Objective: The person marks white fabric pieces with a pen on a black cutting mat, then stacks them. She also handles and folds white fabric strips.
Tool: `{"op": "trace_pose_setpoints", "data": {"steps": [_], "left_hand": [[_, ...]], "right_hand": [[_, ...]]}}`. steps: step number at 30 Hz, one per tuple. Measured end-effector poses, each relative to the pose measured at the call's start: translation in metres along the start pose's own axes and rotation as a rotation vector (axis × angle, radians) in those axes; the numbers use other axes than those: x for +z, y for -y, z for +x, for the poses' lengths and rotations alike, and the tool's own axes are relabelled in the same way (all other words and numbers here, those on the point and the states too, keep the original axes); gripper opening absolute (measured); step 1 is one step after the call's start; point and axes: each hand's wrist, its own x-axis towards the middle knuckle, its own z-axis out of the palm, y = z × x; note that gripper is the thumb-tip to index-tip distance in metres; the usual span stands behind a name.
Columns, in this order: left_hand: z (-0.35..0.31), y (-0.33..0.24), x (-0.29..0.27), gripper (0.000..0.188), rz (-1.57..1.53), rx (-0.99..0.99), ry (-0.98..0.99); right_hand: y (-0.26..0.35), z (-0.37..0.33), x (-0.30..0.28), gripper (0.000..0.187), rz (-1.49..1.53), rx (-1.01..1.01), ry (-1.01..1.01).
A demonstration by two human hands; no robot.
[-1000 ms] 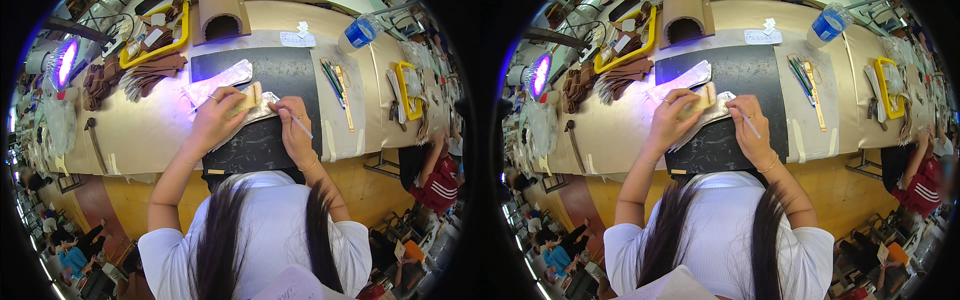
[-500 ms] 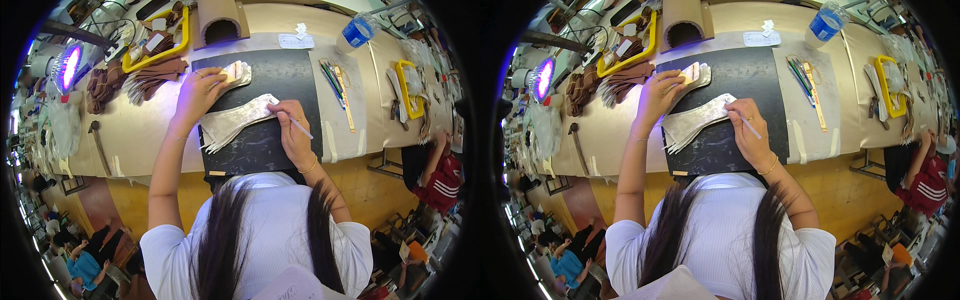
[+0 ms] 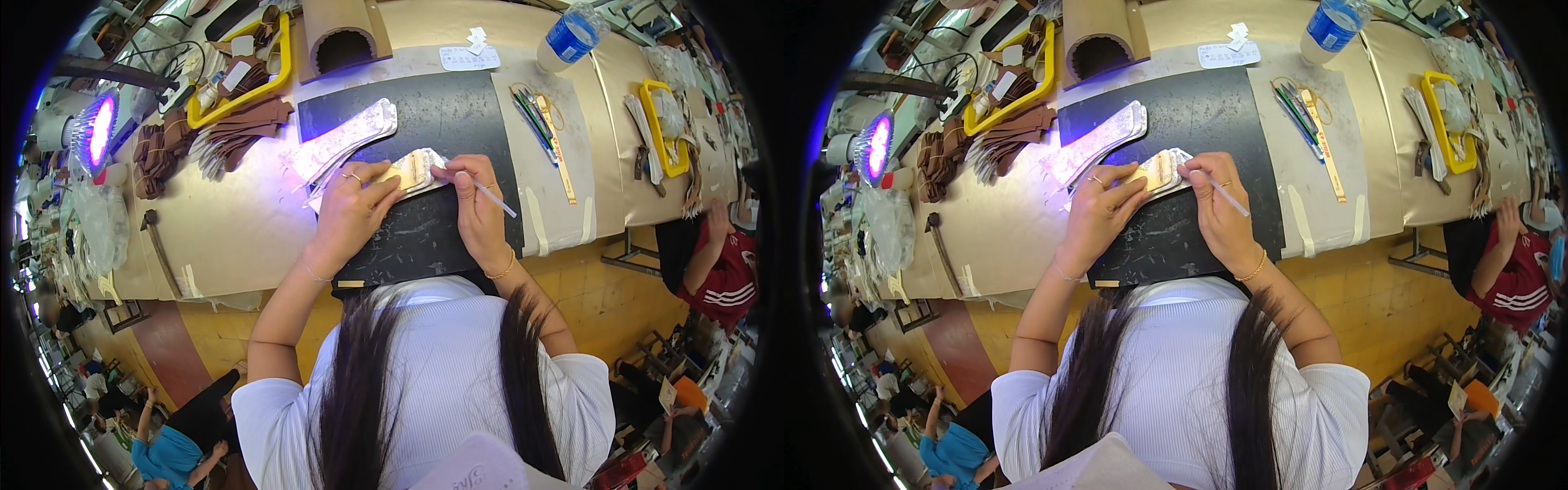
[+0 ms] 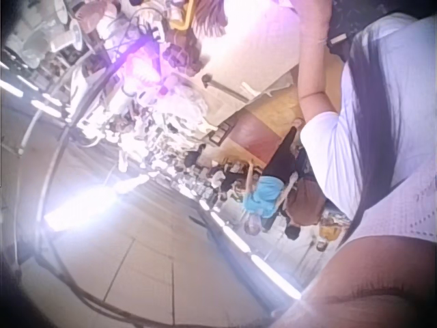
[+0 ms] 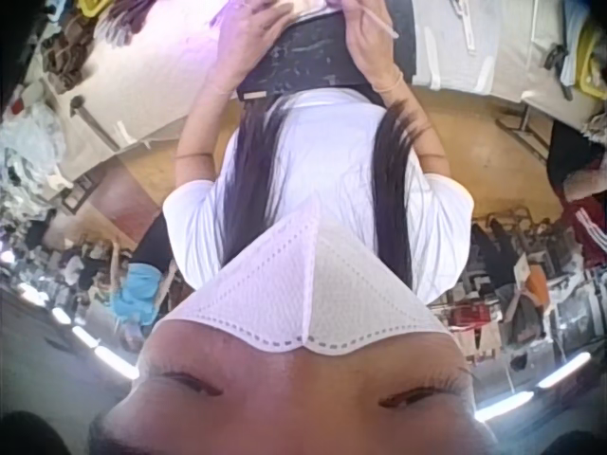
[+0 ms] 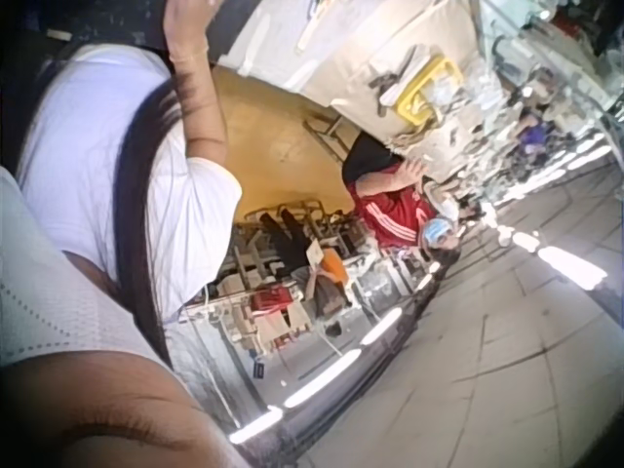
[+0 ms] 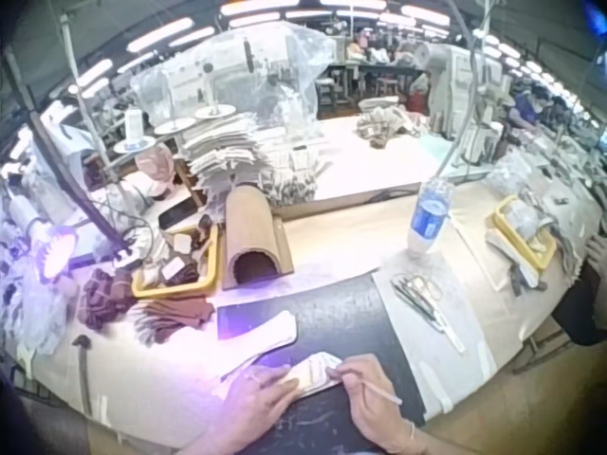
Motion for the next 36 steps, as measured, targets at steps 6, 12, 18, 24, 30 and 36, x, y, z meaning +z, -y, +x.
{"op": "trace_pose_setpoints", "data": {"steps": [6,12,18,24,30,36], "left_hand": [[-0.002,-0.003,0.005,0.020,0.084,0.074,-0.020],[-0.004,-0.003,0.008,0.020,0.120,0.091,-0.027],[-0.002,-0.004,0.008,0.021,0.163,0.144,-0.023],[-0.001,-0.008,0.008,0.020,0.223,0.177,-0.001],[-0.004,-0.006,0.010,0.020,0.244,0.172,-0.001],[-0.002,-0.008,0.013,0.022,0.242,0.175,-0.014]], "right_hand": [[0.000,0.000,0.004,0.028,0.059,0.037,-0.048],[-0.002,-0.001,0.008,0.023,0.132,0.022,-0.104],[0.004,0.003,0.008,0.021,0.090,0.034,-0.111],[0.019,0.012,0.002,0.016,-0.289,-0.033,0.007],[0.020,0.021,0.009,0.011,-0.504,-0.199,0.020],[0.024,0.014,0.008,0.012,-0.660,-0.285,0.115]]}}
